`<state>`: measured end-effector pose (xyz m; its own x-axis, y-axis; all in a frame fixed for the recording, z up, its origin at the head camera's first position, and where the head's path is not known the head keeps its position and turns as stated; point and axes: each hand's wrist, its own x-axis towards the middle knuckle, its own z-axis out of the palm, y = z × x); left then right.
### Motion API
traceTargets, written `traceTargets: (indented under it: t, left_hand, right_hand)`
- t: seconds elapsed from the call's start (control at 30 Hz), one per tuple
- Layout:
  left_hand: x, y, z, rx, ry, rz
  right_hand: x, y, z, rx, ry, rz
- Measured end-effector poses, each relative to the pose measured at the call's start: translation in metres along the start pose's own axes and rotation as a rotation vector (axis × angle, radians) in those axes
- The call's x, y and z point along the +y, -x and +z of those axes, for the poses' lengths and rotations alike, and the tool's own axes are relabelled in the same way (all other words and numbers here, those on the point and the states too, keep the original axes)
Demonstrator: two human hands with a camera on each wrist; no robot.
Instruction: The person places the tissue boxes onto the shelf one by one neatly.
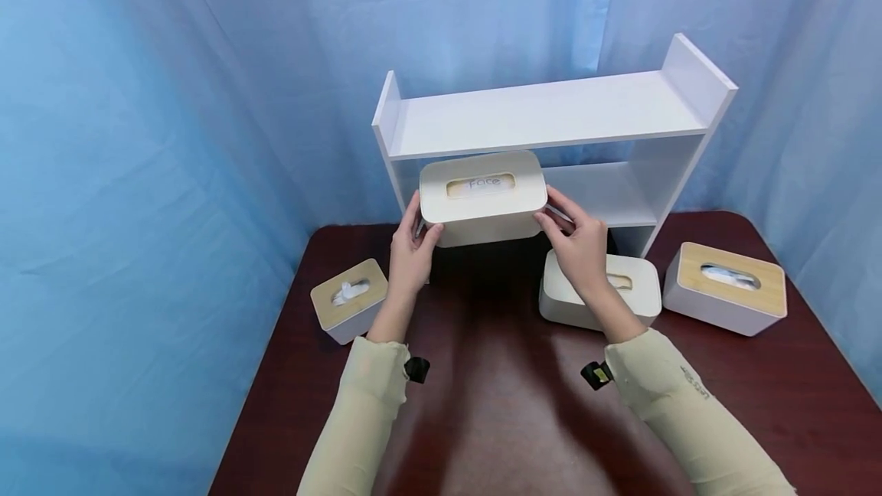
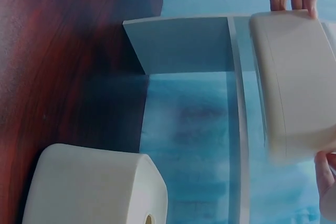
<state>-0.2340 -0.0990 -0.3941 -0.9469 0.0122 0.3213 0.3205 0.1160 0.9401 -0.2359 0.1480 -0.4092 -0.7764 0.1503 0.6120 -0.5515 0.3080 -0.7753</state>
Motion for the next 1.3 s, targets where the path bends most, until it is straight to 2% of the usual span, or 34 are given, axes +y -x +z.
traceTargets:
  t: [0.37,0.57,0.73,0.97,1.13,1.3]
  left_hand:
    - [-0.011,-0.029,-0.001,-0.018,-0.005,-0.035]
    - [-0.016,-0.038,0.002,-0.008,-0.001,-0.042]
    - [-0.017,-0.040,0.003,0.003,-0.027,-0.084]
    - [-0.014,-0.038,0.002,0.023,-0.061,-0.136]
    - [-0.012,-0.038,0.005,0.039,-0.147,-0.123]
    - [-0.011,-0.033,0.008,0.048,-0.184,-0.086]
  right_hand:
    - [0.014,-0.017,0.012,-0.004,0.015,0.053]
    - [0.001,-0.020,0.015,0.002,0.025,0.058]
    - [-0.009,-0.020,0.018,0.014,0.044,0.055]
    - [0.015,-0.022,0.024,0.014,0.052,0.085]
    - [0.014,-0.024,0.024,-0.008,0.061,0.091]
    - [0.019,-0.024,0.023,-0.050,0.071,0.108]
